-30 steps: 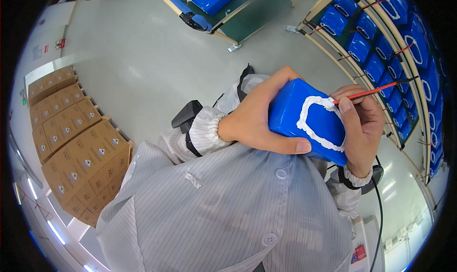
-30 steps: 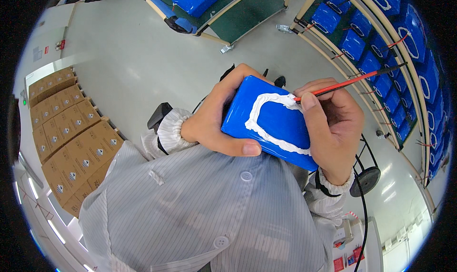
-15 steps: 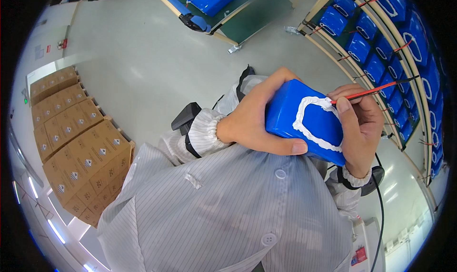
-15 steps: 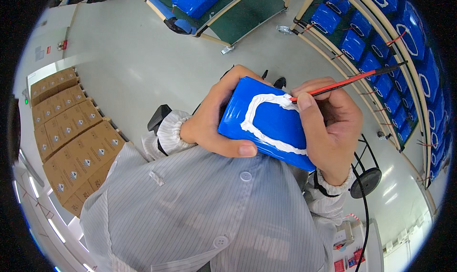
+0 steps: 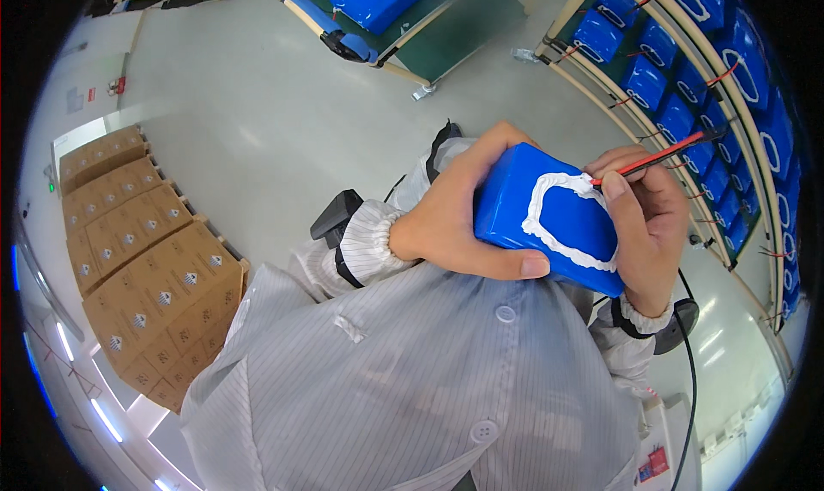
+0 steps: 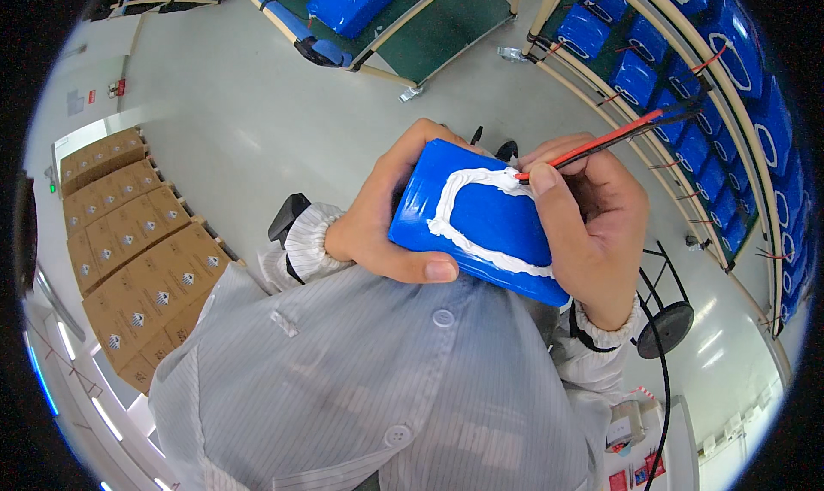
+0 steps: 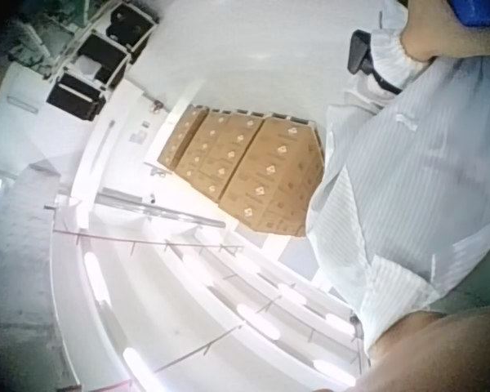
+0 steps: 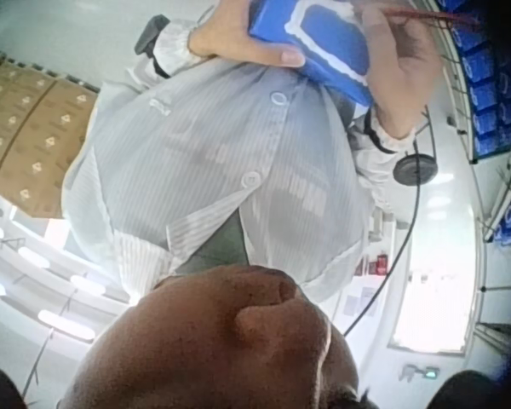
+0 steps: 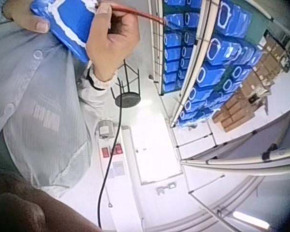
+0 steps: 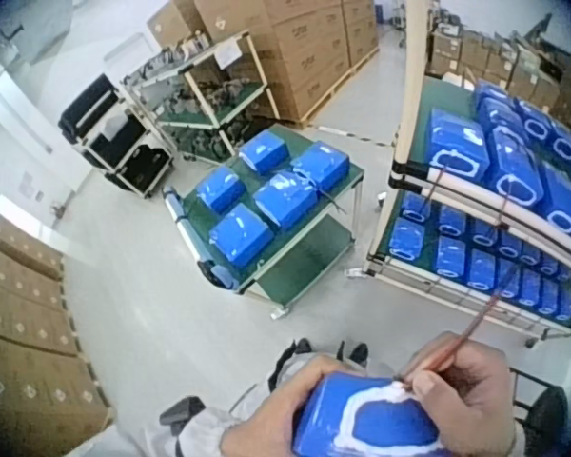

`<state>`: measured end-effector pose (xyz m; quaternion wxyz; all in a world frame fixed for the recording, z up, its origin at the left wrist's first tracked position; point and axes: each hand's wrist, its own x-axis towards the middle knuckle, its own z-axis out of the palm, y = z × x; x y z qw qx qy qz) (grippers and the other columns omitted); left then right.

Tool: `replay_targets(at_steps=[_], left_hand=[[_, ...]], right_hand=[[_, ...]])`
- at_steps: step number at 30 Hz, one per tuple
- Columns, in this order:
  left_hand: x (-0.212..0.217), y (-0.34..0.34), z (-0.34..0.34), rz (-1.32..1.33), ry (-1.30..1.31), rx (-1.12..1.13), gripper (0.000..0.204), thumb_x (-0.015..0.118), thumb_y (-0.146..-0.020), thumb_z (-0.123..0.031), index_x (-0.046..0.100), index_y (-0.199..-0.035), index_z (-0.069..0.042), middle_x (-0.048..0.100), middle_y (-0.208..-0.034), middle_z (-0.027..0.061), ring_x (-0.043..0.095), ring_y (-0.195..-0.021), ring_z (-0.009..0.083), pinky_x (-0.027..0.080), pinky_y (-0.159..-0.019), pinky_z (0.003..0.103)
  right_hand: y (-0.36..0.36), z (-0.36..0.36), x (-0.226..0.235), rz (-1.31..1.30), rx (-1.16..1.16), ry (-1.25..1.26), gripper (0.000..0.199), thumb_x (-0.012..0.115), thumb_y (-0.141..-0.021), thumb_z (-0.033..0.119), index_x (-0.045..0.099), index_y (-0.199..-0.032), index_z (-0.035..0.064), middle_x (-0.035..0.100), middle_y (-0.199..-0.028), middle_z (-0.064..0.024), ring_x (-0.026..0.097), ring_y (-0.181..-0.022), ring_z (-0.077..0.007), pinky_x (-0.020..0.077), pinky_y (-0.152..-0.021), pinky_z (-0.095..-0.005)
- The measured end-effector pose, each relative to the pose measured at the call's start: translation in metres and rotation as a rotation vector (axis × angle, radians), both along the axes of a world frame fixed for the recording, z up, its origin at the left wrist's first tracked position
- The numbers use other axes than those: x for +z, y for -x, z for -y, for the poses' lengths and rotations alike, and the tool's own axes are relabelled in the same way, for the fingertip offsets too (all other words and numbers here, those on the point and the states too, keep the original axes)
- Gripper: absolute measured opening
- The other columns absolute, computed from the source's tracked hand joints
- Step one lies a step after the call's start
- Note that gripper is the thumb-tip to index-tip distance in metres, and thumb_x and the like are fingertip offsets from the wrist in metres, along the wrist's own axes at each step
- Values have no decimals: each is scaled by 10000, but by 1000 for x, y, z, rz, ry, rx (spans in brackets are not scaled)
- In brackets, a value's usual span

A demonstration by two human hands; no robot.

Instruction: Applying a white adhesive sealant in a rectangular pattern onto the top surface of blue industrial battery packs.

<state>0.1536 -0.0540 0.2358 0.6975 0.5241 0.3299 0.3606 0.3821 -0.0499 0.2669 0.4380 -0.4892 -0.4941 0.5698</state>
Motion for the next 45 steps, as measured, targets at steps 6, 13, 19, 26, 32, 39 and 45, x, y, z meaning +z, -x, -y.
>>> replay_targets(at_steps=[6,13,19,26,32,39,45], left_hand=[[1,3,1,14,8,19,823,950,-674,-311,468,-1279,-31,605,-1143,102,616,-1053,180,508,-900,321],[0,10,1,-20,-4,-24,901,920,-672,-358,433,-1346,-10,578,-1222,138,622,-1119,212,518,-948,364],[2,9,3,2,20,19,889,915,-684,-365,429,-1339,-10,590,-1224,130,622,-1125,217,507,-960,364],[1,3,-5,-4,-18,40,827,937,-686,-317,462,-1300,-32,592,-1197,129,602,-1125,220,493,-961,353],[5,14,-7,-100,-91,33,890,918,-688,-395,442,-1345,-28,580,-1248,143,594,-1155,228,475,-994,375],[-1,14,2,-75,-23,150,846,908,-702,-362,470,-1345,-29,567,-1275,139,569,-1178,236,444,-1023,385],[7,15,3,-108,20,317,830,901,-713,-346,478,-1351,-26,575,-1255,128,570,-1165,219,438,-1016,363]], right_hand=[[2,0,-2,22,22,-64,69,627,-941,18,643,-1001,-12,661,-1028,-109,625,-925,-158,486,-853,-301],[2,0,-6,-19,82,-172,196,647,-890,81,630,-1052,-29,644,-1064,-161,628,-987,-229,492,-901,-349],[-2,13,-23,-118,-161,-182,686,420,-1020,608,575,-1142,-49,632,-1133,-204,617,-1038,-265,474,-952,-403],[-19,36,-59,-311,-304,158,681,321,-1057,613,568,-1151,-15,669,-1071,-160,624,-1046,-240,473,-950,-370],[-16,38,-61,-3,-203,206,543,385,-1070,507,592,-1173,16,675,-1094,-127,650,-1005,-226,504,-924,-359],[-23,36,-85,282,283,178,412,569,-1025,312,562,-1337,43,641,-1270,-157,618,-1172,-248,531,-935,-379],[-6,0,-81,242,357,193,492,520,-1025,396,544,-1365,41,623,-1306,-181,620,-1190,-283,533,-958,-415]])
